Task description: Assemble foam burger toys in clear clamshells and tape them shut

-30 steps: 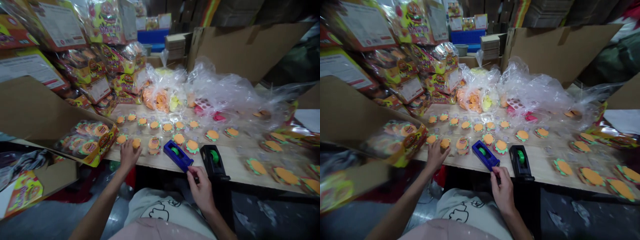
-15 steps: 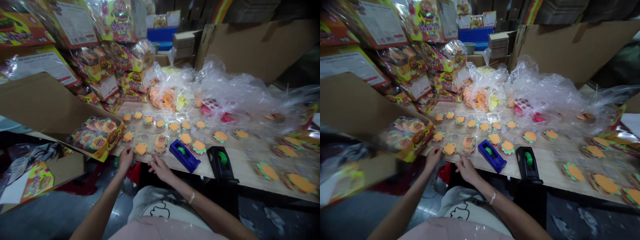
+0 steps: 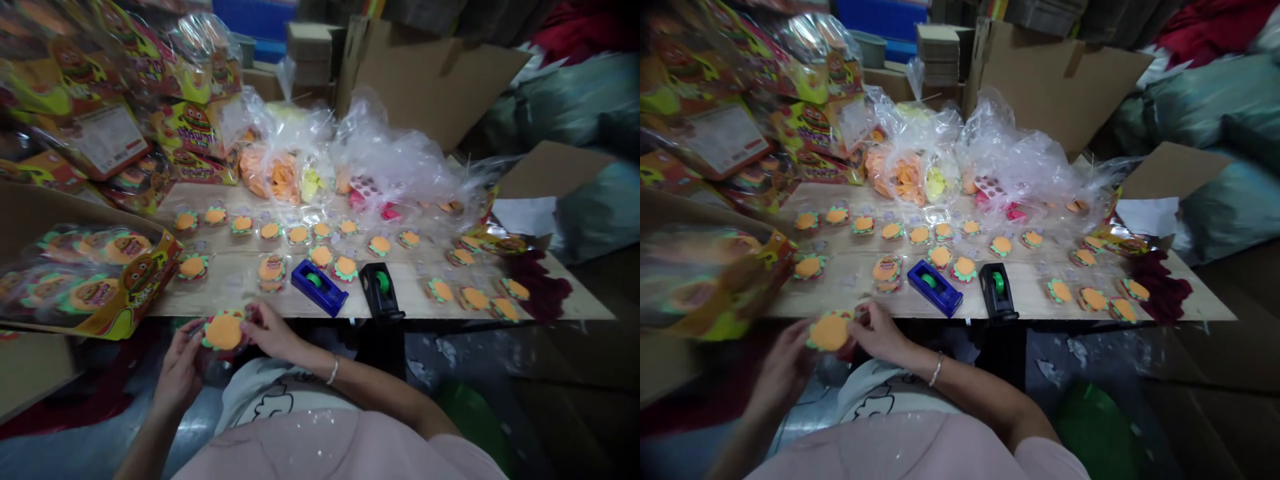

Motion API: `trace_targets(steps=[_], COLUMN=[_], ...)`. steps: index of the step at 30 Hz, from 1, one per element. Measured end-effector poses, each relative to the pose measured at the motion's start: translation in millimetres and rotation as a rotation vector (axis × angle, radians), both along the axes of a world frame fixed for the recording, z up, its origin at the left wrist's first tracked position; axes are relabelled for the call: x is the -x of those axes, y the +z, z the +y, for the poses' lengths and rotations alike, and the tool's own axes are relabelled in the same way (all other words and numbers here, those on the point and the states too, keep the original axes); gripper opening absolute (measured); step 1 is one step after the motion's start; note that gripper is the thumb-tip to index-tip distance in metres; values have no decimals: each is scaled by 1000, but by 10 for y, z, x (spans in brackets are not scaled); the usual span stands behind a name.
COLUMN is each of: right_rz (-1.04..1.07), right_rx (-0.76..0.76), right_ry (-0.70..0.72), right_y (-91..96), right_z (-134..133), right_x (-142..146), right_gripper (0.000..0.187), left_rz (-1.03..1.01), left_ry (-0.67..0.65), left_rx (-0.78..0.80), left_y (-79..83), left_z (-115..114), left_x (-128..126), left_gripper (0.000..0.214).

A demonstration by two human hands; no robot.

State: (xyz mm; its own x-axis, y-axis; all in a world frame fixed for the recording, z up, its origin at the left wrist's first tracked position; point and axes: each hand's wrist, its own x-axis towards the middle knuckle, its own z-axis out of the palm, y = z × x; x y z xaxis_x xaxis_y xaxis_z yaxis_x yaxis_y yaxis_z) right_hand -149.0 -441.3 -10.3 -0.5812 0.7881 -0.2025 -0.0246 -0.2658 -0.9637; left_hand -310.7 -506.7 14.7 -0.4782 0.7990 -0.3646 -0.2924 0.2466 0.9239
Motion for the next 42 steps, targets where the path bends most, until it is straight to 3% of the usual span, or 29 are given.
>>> trace_targets(steps=[4, 8, 13, 16, 18, 20, 25, 27, 30, 35, 39, 42], right_rz=[100, 139, 59, 37, 65, 88, 133, 121, 79, 27, 24, 71], right_rx=[34, 121, 83, 74, 100, 61, -192, -247, -296, -134, -26, -18], right_ry=[43, 81, -30, -204, -306, -316, -74, -8, 63, 81, -37, -16], right_y=[150, 339, 408, 382, 386, 417, 499, 501, 498, 460, 383, 360], right_z=[-175, -292, -323, -293, -264, -259, -413, -491, -570, -631, -654, -654], right_x=[-370, -838, -1297, -1421, -1454, -1480, -1650, -1740, -1818, -1750, -1662, -1688], right_gripper=[35, 38, 37, 40, 38, 34, 30, 33, 35, 78, 78, 85], left_rz=[-328, -509, -517, -462, -437, -420, -589, -678, -658, -590, -492, -425], left_ry=[-291, -513, -689, -749, -775, -770, -795, -798, -760, -731, -713, -714], left_rx=[43, 58, 23, 56, 123, 194, 245, 242, 200, 316, 332, 310], left_y=[113, 197, 306, 354, 354, 330, 289, 298, 306, 273, 296, 327], left_z=[-246, -229, -78, -59, -69, -86, -151, -178, -194, -152, -131, -140], left_x=[-245, -478, -826, -1016, -1097, -1134, -1103, -1102, -1151, -1284, -1349, -1362], left_gripper=[60, 43, 37, 36, 38, 41, 43, 52, 57, 50, 49, 46])
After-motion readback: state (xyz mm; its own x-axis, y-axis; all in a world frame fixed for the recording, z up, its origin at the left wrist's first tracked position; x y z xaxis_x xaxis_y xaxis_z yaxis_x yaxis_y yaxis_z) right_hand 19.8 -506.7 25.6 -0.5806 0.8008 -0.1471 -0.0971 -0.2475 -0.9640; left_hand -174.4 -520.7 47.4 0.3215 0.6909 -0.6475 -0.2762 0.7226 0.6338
